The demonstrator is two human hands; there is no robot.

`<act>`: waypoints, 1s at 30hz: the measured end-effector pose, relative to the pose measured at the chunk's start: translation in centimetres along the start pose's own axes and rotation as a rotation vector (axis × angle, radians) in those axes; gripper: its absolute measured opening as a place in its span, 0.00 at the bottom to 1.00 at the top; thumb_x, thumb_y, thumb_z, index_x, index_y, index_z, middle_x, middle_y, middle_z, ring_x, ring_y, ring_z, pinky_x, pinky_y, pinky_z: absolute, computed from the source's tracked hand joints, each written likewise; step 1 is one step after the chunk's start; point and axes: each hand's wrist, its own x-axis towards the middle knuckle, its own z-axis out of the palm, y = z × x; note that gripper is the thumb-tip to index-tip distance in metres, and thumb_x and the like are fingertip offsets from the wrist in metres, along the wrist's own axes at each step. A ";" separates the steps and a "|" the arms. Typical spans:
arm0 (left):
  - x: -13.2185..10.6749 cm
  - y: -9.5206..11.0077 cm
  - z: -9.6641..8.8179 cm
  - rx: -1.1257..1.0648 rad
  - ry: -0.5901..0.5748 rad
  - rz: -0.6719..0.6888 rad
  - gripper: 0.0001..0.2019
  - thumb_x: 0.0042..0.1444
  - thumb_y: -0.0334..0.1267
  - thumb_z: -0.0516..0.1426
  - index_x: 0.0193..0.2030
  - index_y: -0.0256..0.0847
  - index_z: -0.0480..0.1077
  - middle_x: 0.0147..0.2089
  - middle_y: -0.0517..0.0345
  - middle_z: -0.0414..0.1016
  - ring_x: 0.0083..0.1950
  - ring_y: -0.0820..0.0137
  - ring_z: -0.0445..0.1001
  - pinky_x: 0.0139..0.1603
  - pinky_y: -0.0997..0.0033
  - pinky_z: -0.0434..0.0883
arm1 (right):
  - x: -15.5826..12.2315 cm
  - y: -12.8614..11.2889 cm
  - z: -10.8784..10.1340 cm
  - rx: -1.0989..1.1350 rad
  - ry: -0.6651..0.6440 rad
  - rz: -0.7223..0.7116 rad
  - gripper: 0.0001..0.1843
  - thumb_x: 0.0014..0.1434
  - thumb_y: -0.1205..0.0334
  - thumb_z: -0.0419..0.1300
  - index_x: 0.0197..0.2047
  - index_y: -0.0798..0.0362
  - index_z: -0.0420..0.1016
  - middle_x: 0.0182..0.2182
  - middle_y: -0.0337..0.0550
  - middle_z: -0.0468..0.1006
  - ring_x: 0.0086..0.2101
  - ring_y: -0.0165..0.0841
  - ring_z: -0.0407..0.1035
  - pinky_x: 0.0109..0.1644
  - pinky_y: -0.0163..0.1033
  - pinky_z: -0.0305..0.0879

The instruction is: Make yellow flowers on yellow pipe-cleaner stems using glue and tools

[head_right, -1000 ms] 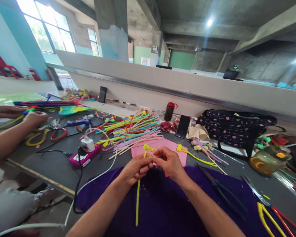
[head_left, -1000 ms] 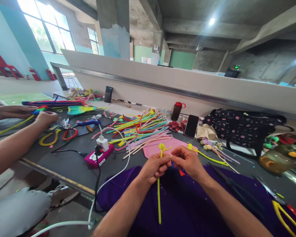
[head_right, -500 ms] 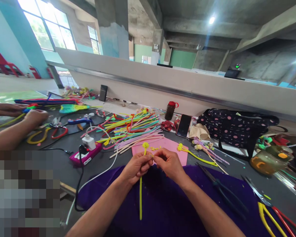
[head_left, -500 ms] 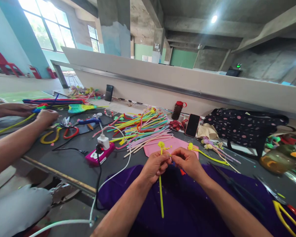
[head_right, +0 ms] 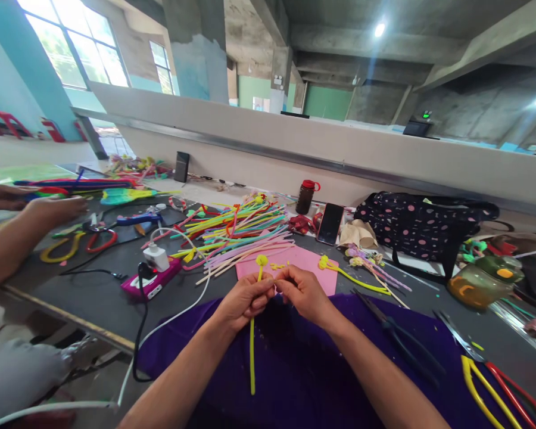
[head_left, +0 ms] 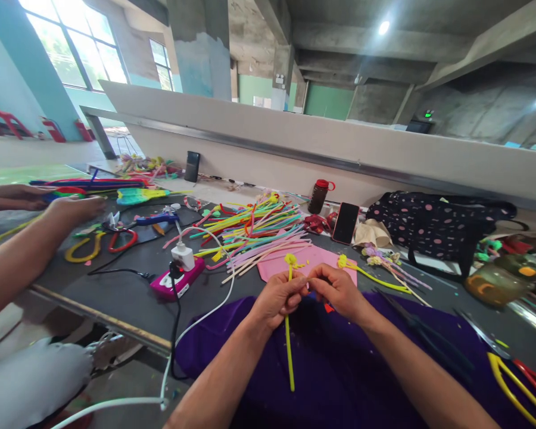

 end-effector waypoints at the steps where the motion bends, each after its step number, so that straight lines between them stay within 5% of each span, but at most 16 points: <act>1: 0.0 0.0 0.0 -0.004 -0.015 -0.003 0.12 0.46 0.40 0.59 0.25 0.34 0.64 0.18 0.65 0.63 0.11 0.88 0.49 0.10 0.84 0.40 | 0.0 0.0 -0.1 0.069 -0.028 0.027 0.06 0.56 0.61 0.54 0.30 0.55 0.67 0.18 0.33 0.67 0.17 0.23 0.59 0.20 0.28 0.55; 8: -0.1 0.0 0.0 -0.033 -0.071 -0.012 0.12 0.47 0.41 0.59 0.26 0.34 0.64 0.19 0.65 0.63 0.11 0.88 0.49 0.10 0.84 0.42 | 0.4 1.0 -0.5 0.418 -0.133 0.161 0.08 0.52 0.58 0.59 0.30 0.56 0.68 0.16 0.32 0.68 0.14 0.21 0.58 0.16 0.26 0.53; 15: 0.0 -0.1 0.0 -0.043 -0.083 -0.002 0.11 0.47 0.40 0.59 0.26 0.34 0.64 0.21 0.64 0.65 0.12 0.88 0.50 0.10 0.85 0.42 | 0.6 1.5 -0.5 0.437 -0.094 0.173 0.10 0.49 0.58 0.61 0.27 0.57 0.68 0.15 0.32 0.66 0.13 0.19 0.54 0.14 0.25 0.47; 24: 0.1 -0.5 0.0 -0.027 -0.095 -0.064 0.11 0.45 0.39 0.61 0.28 0.34 0.64 0.20 0.64 0.66 0.11 0.88 0.50 0.10 0.85 0.42 | 0.5 1.8 -0.9 0.573 -0.218 0.212 0.11 0.48 0.57 0.62 0.29 0.57 0.69 0.16 0.33 0.69 0.11 0.18 0.49 0.13 0.26 0.40; 30: 0.1 -0.2 0.2 -0.049 -0.079 -0.040 0.11 0.46 0.39 0.60 0.26 0.33 0.64 0.20 0.65 0.64 0.12 0.89 0.48 0.10 0.85 0.41 | 0.8 2.1 -0.2 0.620 -0.162 0.235 0.13 0.48 0.55 0.62 0.28 0.57 0.68 0.16 0.33 0.68 0.11 0.18 0.52 0.13 0.26 0.42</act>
